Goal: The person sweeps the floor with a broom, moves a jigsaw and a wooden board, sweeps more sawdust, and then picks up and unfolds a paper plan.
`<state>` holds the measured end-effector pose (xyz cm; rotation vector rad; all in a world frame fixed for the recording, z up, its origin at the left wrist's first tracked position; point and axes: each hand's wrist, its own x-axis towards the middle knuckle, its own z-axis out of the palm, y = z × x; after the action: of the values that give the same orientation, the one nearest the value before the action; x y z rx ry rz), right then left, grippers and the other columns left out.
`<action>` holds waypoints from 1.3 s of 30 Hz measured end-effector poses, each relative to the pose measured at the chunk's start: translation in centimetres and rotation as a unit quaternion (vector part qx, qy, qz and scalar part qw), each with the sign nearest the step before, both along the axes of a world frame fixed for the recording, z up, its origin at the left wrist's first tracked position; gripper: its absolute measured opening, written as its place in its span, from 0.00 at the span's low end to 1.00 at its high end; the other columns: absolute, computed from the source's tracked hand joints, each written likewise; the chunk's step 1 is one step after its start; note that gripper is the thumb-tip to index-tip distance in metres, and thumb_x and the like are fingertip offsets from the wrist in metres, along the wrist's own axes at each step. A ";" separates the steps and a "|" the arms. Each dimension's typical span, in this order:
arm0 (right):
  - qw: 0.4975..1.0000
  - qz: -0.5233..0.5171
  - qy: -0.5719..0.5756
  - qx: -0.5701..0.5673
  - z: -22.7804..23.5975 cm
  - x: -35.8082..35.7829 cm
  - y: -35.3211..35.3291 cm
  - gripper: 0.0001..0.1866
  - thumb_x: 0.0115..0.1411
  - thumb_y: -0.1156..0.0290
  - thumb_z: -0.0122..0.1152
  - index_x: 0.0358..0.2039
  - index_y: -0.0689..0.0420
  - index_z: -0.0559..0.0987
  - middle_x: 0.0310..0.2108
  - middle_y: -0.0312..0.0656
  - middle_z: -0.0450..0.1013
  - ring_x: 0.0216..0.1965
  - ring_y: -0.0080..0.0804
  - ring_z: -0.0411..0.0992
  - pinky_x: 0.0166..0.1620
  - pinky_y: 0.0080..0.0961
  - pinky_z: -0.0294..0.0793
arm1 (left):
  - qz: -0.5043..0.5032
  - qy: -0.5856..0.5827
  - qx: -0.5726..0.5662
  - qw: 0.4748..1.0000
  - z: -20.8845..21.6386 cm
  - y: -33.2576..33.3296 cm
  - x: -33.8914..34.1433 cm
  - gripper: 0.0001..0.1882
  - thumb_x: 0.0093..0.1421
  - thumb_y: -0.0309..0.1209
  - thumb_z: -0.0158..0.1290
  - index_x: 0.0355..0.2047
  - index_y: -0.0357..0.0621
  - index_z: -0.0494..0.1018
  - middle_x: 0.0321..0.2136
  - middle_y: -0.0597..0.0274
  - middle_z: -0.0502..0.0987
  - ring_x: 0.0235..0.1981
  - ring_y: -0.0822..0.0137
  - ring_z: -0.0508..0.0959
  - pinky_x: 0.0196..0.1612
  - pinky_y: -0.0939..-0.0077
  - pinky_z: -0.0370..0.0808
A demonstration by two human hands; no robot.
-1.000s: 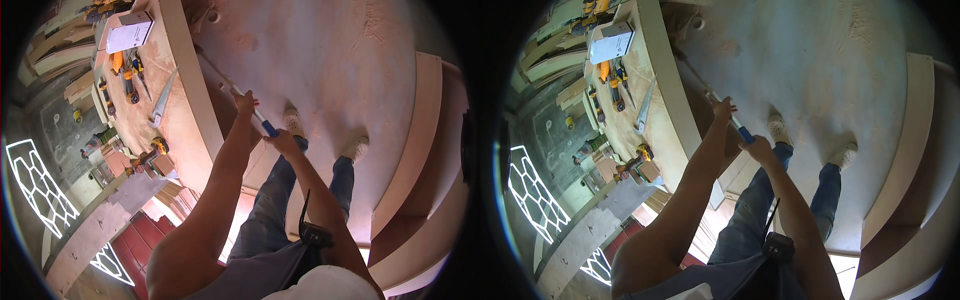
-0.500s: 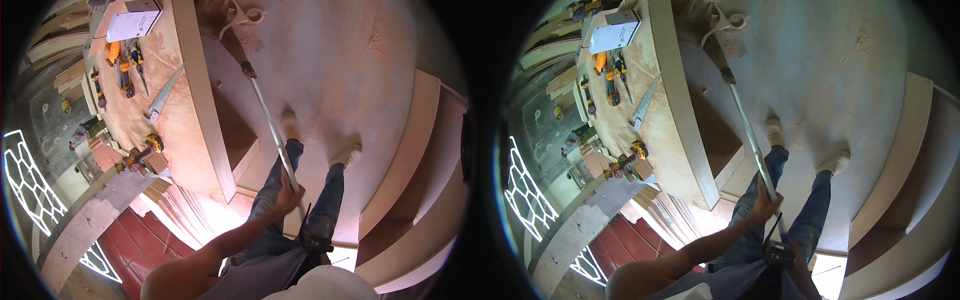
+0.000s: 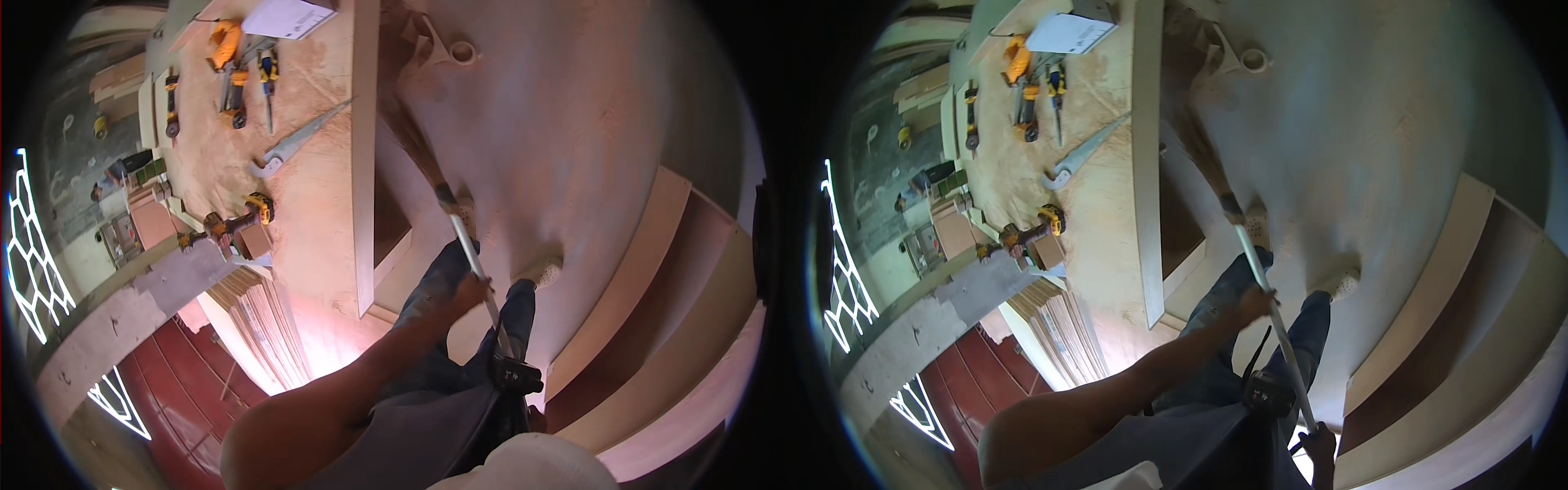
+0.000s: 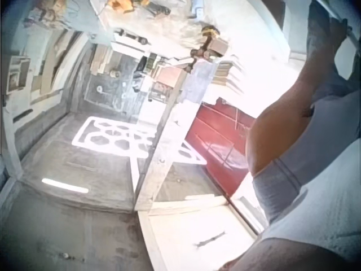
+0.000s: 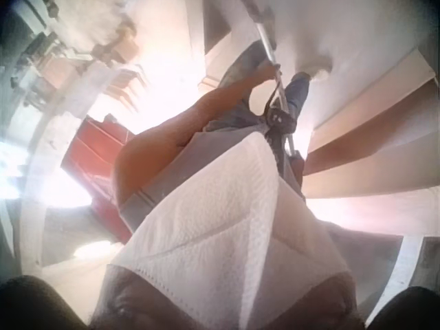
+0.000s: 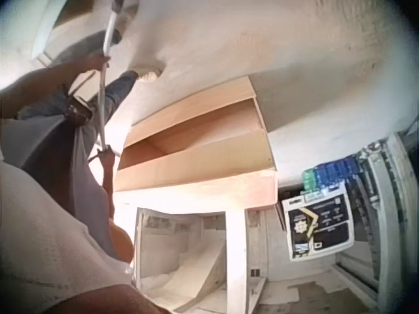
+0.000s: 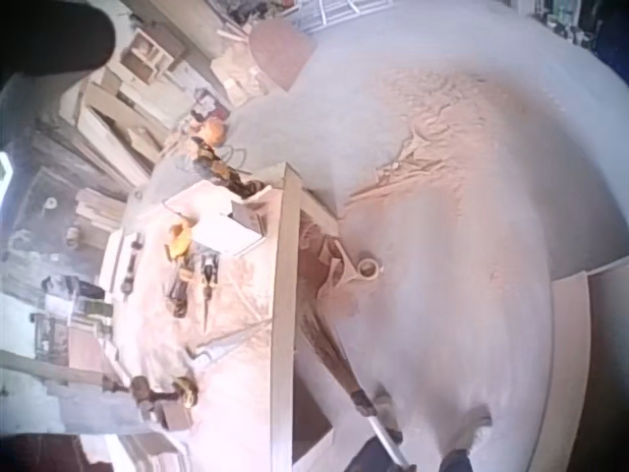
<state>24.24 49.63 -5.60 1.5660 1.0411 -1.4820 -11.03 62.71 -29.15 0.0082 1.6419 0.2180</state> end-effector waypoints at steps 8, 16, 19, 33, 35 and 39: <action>0.955 -0.139 0.055 0.256 -3.6 2.0 6.0 0.14 0.57 0.64 0.65 0.33 0.60 0.72 0.25 0.61 0.76 0.32 0.67 0.76 0.34 0.54 0.76 | -0.260 -0.296 0.232 0.889 5.3 -5.7 16.7 0.20 0.59 0.45 0.62 0.33 0.37 0.80 0.26 0.58 0.83 0.29 0.61 0.84 0.37 0.63 0.81; 0.963 0.044 -0.085 0.252 -4.9 12.1 2.2 0.26 0.72 0.47 0.46 0.37 0.60 0.76 0.30 0.60 0.78 0.34 0.62 0.79 0.35 0.54 0.78 | -0.339 0.164 0.268 0.887 2.1 8.8 0.5 0.14 0.68 0.40 0.49 0.40 0.47 0.80 0.40 0.54 0.80 0.43 0.52 0.80 0.48 0.58 0.76; 0.932 0.127 -0.047 0.336 -8.3 14.6 2.6 0.28 0.73 0.46 0.45 0.38 0.61 0.78 0.31 0.59 0.78 0.33 0.61 0.78 0.34 0.52 0.78 | -0.357 0.317 0.360 0.802 2.1 15.4 -6.0 0.17 0.64 0.44 0.53 0.38 0.43 0.80 0.32 0.47 0.83 0.38 0.52 0.83 0.44 0.57 0.78; 0.985 -0.051 -0.125 -0.104 -4.9 2.1 14.5 0.32 0.70 0.43 0.50 0.48 0.63 0.80 0.38 0.63 0.78 0.41 0.63 0.77 0.43 0.53 0.76 | -0.436 0.316 0.169 0.826 -24.7 44.3 -15.9 0.21 0.61 0.44 0.54 0.44 0.37 0.77 0.43 0.41 0.80 0.50 0.44 0.79 0.56 0.54 0.76; 0.989 -0.052 -0.094 -0.102 -7.9 -1.5 18.0 0.32 0.70 0.43 0.50 0.47 0.64 0.80 0.38 0.63 0.78 0.41 0.63 0.77 0.43 0.53 0.76 | -0.430 0.336 0.157 0.823 -27.2 47.8 -16.8 0.22 0.62 0.42 0.54 0.48 0.37 0.75 0.47 0.41 0.77 0.52 0.45 0.78 0.57 0.55 0.75; 0.997 -0.061 -0.014 -0.054 -17.3 -9.3 26.1 0.32 0.69 0.43 0.51 0.47 0.64 0.80 0.38 0.63 0.78 0.41 0.63 0.78 0.43 0.52 0.76 | -0.393 0.355 0.161 0.833 -30.8 52.6 -18.7 0.25 0.61 0.37 0.57 0.55 0.37 0.68 0.55 0.42 0.70 0.57 0.45 0.74 0.57 0.53 0.75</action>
<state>14.97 75.75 -22.91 1.5924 0.8475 -1.5682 -29.70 115.35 -59.96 1.1276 2.1611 -0.1791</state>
